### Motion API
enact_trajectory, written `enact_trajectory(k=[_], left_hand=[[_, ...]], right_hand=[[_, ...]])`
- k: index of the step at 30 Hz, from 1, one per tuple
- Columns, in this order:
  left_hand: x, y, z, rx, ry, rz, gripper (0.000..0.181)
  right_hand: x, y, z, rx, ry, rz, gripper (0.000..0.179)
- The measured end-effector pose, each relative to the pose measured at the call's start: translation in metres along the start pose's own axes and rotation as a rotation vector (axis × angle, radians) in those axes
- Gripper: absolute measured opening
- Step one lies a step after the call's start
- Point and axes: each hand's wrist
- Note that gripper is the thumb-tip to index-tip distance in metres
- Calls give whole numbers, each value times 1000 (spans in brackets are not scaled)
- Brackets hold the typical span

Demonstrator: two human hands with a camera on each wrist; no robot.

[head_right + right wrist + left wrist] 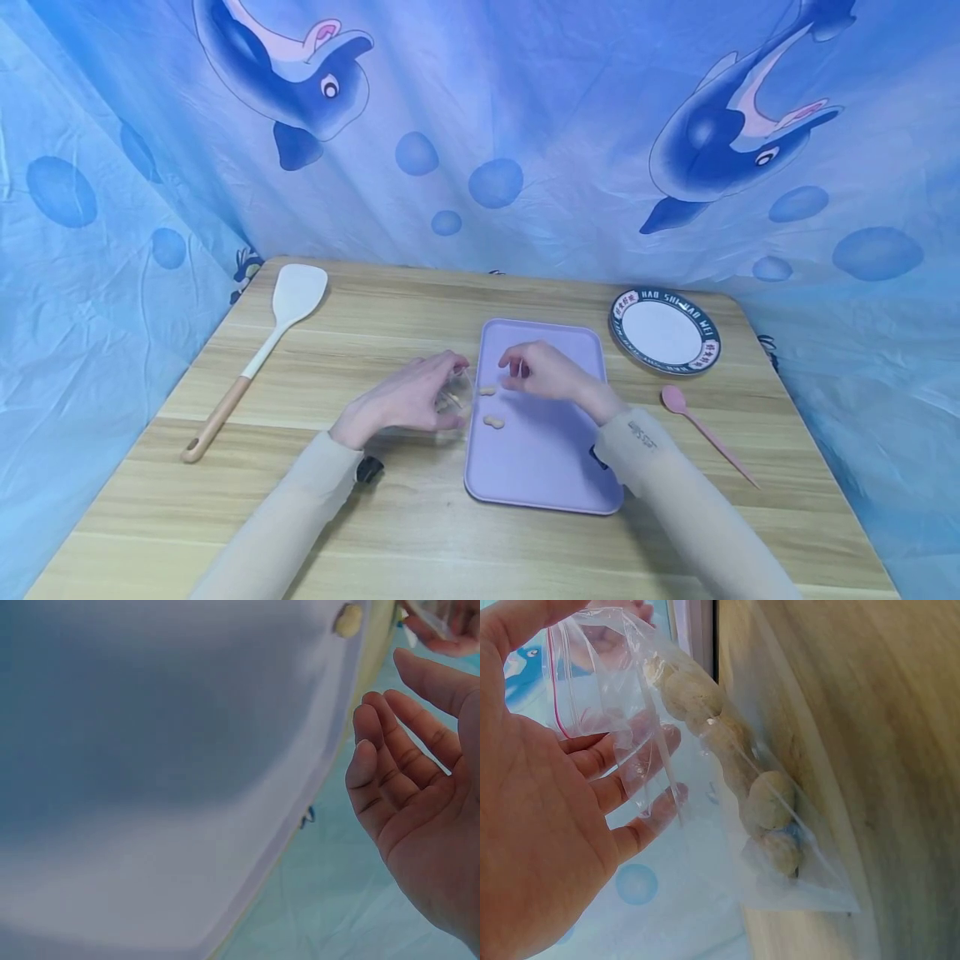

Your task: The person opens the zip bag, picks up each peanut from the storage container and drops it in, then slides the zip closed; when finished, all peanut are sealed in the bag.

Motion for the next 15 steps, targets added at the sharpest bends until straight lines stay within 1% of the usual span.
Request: enact_trajectory(k=[7,15], left_hand=[[0,1,0,-2,17,-1,83],[1,-1,-2,-3,5,10,86]], right_hand=[[-11,-5,-15,44,2,-4,25],[-7,-13,-23,87,16,-8,21]])
Point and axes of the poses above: each hand's wrist, its own y-axis away from the middle knuckle, its own z-axis out of the back of the hand, x = y × z, and after that the axes turned 3 degrees about -y, right-handed
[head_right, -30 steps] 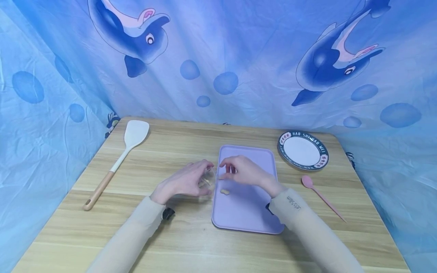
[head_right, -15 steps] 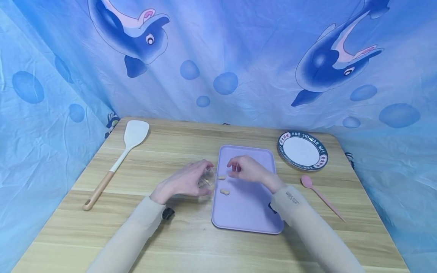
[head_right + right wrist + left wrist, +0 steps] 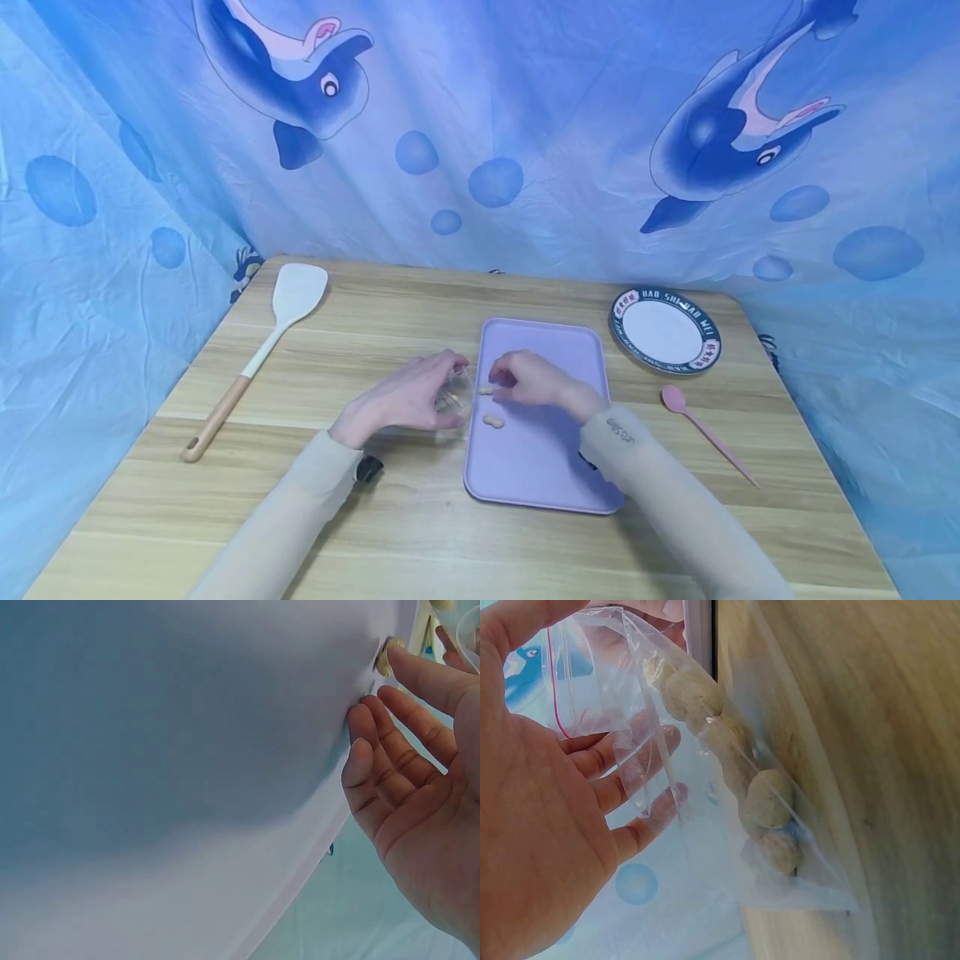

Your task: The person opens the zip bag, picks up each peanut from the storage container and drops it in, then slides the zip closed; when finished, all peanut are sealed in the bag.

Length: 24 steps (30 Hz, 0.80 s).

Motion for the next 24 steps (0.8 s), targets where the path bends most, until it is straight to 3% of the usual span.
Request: enact_trajectory(k=[24], left_hand=[[-2,1,1,13,-7,4,88]], right_hand=[[3,-2,-4,3,-23,4,6]])
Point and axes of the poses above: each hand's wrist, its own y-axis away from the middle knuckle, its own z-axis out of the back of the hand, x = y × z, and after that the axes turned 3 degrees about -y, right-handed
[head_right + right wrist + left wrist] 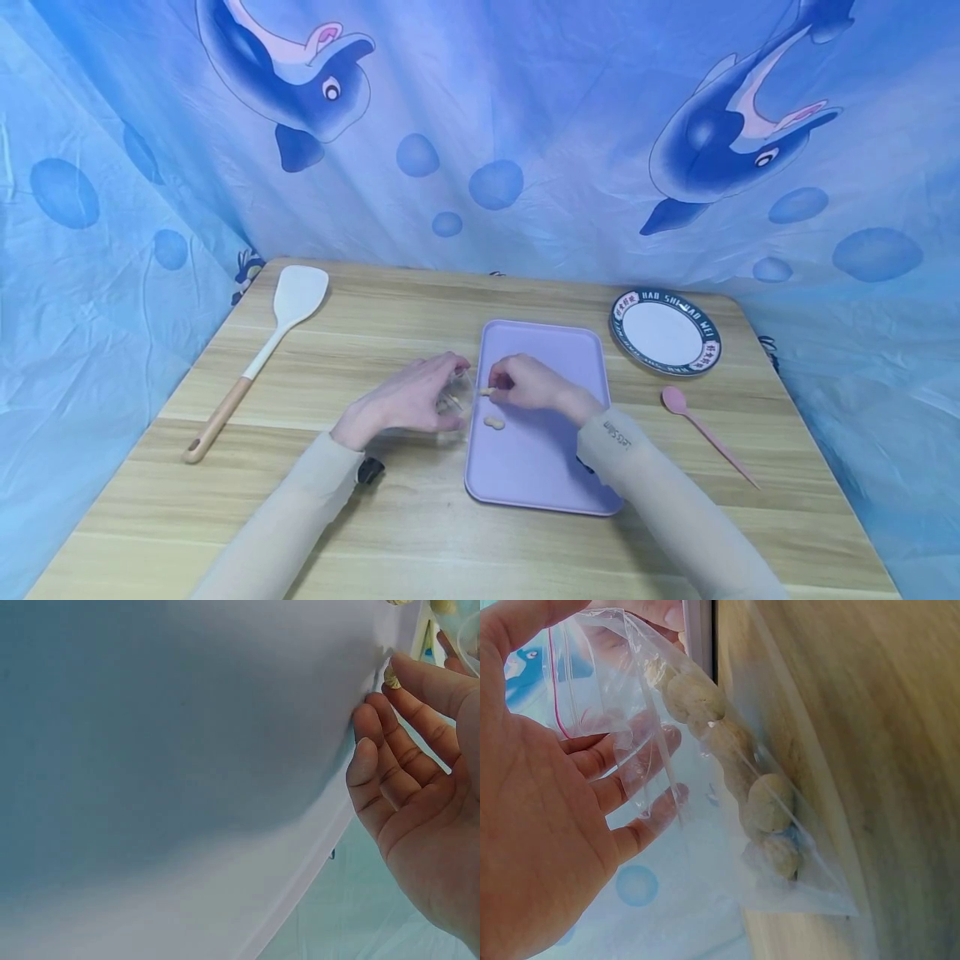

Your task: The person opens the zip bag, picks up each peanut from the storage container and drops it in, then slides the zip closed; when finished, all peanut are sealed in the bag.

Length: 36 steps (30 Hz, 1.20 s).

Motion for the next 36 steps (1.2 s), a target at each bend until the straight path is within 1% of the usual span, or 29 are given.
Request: enact_trajectory(k=[6,10,16,21,29,36], left_hand=[[-1,0,0,-3,12,-1,87],[-1,0,0,-7,7,-3,87],[-1,0,0,-13,0,-5,86],[0,0,0,-15,3,-5,87],[0,0,0,-17,11,-11,85],[1,0,-1,-17,33,-16,89]], right_hand=[[-2,5,6,-54,-14,20,5],[-1,8,14,-74,-19,13,6],[10,13,26,-84,-24,-3,6],[17,15,33,-97,-19,14,7],[30,13,34,-90,5,5,7],[42,13,30,-74,7,57,8]])
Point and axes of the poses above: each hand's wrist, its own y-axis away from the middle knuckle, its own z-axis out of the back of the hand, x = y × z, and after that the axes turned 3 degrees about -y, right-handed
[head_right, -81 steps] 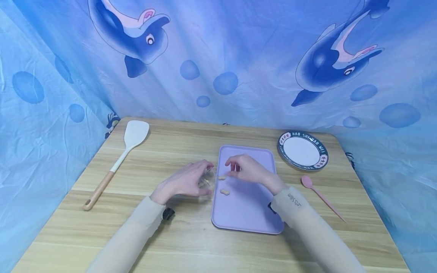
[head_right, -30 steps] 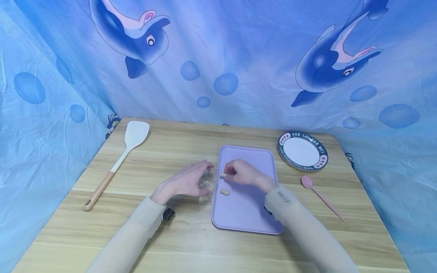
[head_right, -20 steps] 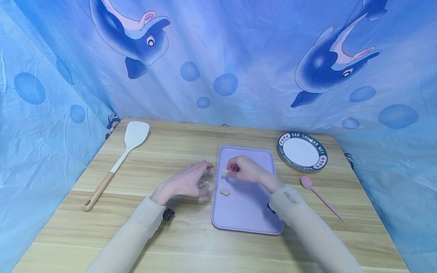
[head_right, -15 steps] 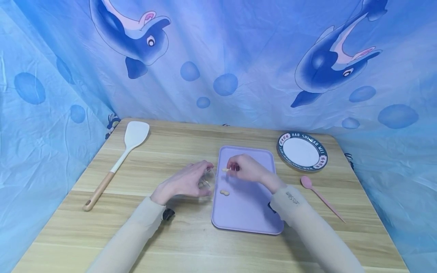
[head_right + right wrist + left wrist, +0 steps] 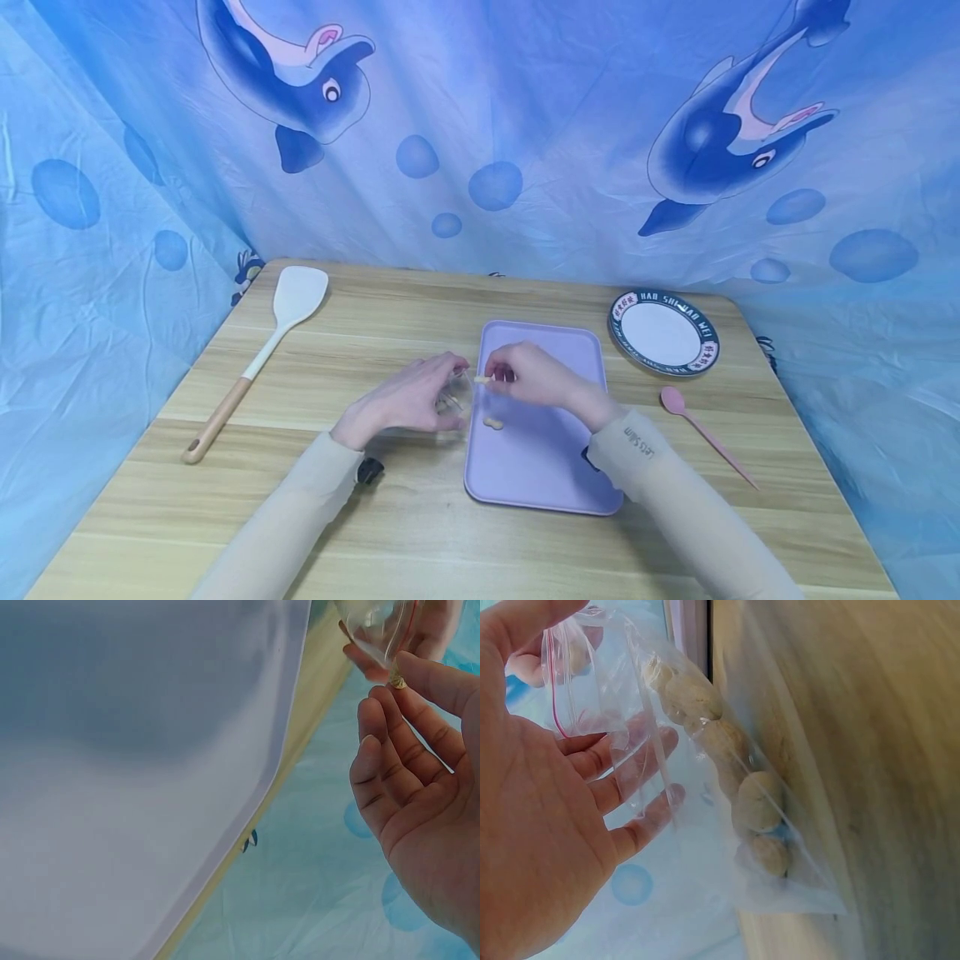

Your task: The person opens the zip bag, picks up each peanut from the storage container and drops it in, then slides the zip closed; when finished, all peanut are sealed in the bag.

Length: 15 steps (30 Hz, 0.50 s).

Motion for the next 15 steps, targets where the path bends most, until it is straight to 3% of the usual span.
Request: enact_trajectory(k=[9,15], left_hand=[[3,-1,0,8,-16,-1,85],[6,-1,0,-1,32,-15,85]], right_hand=[[1,-5,-12,40,-19,18,6],[3,-7,-17,47,-14,27,5]])
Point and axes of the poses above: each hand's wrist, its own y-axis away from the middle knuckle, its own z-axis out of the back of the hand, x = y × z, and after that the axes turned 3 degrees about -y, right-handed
